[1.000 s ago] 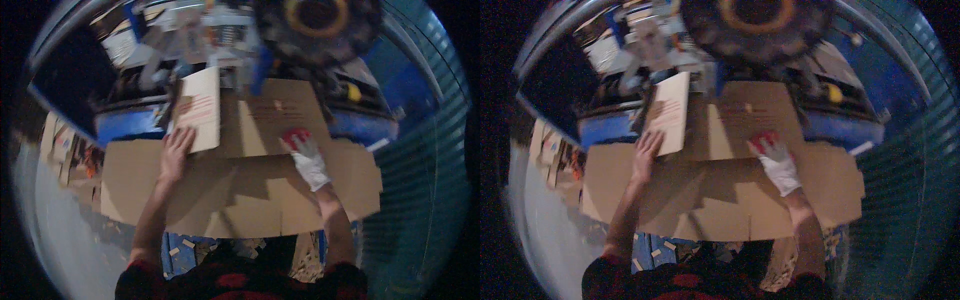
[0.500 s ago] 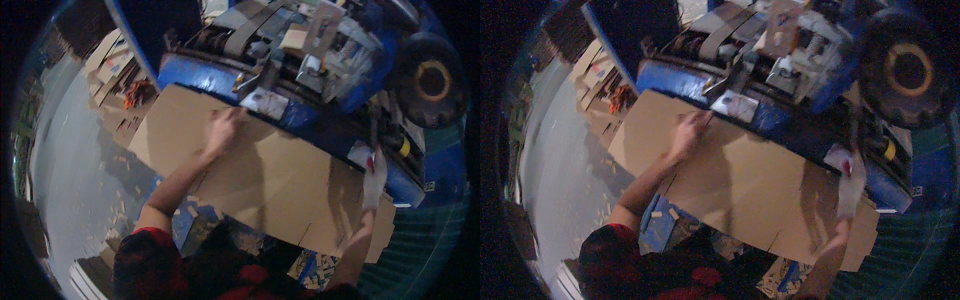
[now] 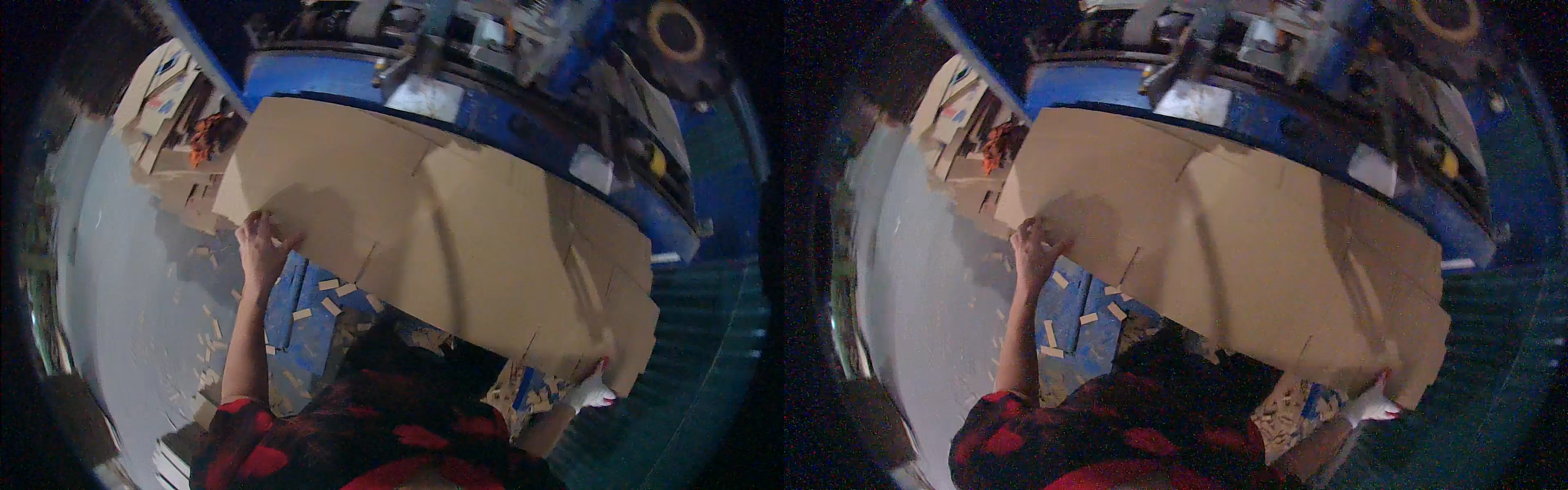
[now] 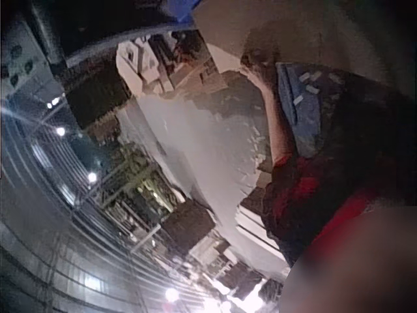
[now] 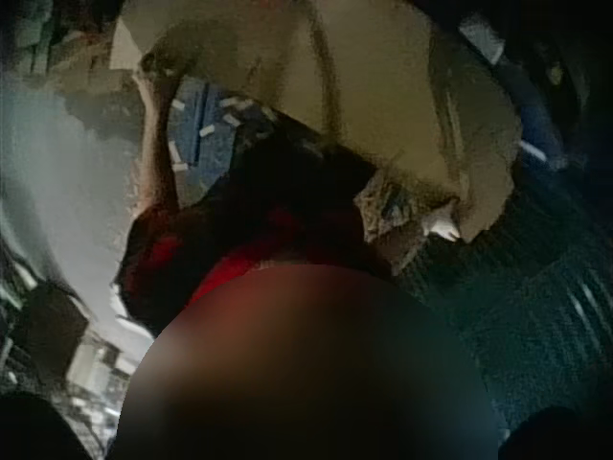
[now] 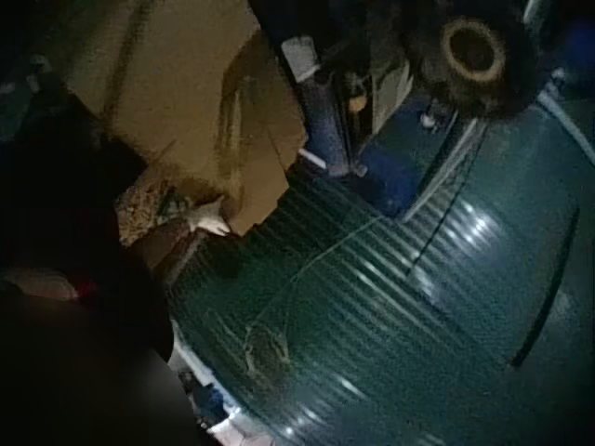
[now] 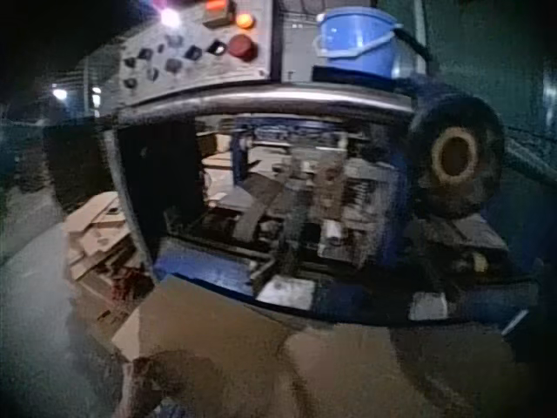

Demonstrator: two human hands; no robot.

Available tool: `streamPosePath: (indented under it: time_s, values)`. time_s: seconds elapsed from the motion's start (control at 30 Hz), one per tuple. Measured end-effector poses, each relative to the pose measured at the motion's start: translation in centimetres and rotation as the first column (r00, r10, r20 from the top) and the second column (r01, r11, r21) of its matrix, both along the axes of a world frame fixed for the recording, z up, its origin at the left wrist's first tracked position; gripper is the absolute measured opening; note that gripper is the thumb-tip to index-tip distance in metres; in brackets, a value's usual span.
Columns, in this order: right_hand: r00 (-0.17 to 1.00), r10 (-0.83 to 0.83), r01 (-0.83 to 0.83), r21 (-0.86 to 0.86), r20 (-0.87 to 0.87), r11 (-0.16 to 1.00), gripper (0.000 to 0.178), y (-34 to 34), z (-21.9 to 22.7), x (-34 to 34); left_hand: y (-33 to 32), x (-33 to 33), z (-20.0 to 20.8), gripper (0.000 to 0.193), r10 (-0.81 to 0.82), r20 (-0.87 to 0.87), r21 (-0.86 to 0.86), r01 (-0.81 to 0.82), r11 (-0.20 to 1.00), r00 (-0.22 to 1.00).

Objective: The person repeatedly folds flat cardboard sheets into box shapes using a blue folding machine. They align the cardboard, press it into the machine to crease the folds, and stack the finished boxes. The process is continuous and repetitive throughout the clip.

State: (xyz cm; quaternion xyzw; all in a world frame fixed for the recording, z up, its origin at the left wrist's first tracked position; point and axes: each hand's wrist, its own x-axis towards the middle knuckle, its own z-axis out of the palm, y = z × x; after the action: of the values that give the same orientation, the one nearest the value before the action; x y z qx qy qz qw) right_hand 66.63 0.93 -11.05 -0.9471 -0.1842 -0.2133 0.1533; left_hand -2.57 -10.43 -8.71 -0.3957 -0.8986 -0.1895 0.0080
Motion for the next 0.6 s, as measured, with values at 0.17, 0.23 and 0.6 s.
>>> streamPosePath:
  time_s: [0.17,0.23,0.6]
  values:
    - [0.358,0.788,-0.435,0.658,-0.500,0.615,0.056,-2.5,0.2,0.6,1.2,0.4,-1.2,0.077,-0.112,-0.032,-0.091,0.109,0.990,0.993]
    - [0.505,0.828,-0.701,0.444,-0.245,0.559,0.057,-2.8,2.0,-0.6,1.8,0.7,-1.1,0.072,-0.028,0.054,-0.060,0.031,0.998,0.998]
    - [-0.209,0.944,-0.905,-0.315,-0.256,-0.286,0.051,-1.1,10.1,-17.7,1.6,2.8,7.9,0.057,-0.380,0.361,0.354,0.252,0.901,0.851]
